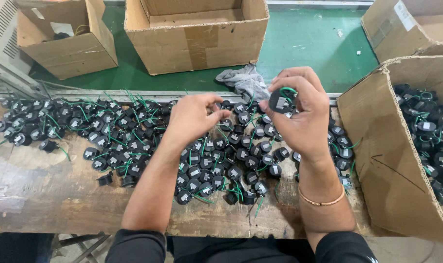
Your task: The person sits at a workbench covered with black plug-shaped components with green wires, picks up individual parts, and presses and twists them together by hand to assemble each unit. Finished assemblies are placed into a cardboard box beside the bench, and the person repeats the assembly cycle continuously.
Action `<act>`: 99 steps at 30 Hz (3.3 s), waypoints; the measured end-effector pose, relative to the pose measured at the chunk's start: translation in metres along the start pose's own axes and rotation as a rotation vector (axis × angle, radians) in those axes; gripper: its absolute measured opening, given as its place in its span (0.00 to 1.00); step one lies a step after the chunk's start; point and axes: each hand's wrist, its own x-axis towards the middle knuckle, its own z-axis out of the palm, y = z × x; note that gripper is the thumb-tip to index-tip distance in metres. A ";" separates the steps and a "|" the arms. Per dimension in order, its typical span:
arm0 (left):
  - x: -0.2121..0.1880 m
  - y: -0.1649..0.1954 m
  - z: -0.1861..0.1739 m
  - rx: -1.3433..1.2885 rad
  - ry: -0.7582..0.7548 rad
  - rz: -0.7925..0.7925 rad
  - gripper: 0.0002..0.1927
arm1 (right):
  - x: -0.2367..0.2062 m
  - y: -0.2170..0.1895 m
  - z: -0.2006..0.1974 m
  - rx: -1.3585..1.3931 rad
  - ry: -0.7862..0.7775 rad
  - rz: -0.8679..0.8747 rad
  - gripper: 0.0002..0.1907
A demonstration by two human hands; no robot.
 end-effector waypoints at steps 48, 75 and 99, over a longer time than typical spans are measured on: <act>-0.040 0.058 -0.004 -0.245 0.493 0.517 0.16 | -0.009 0.008 0.030 0.171 -0.495 0.182 0.33; 0.003 -0.020 0.008 0.253 -0.010 0.001 0.07 | -0.045 0.198 -0.213 1.464 1.123 -0.099 0.25; -0.030 0.037 -0.001 -0.485 0.334 0.513 0.15 | -0.008 0.040 0.021 0.570 -0.472 0.395 0.15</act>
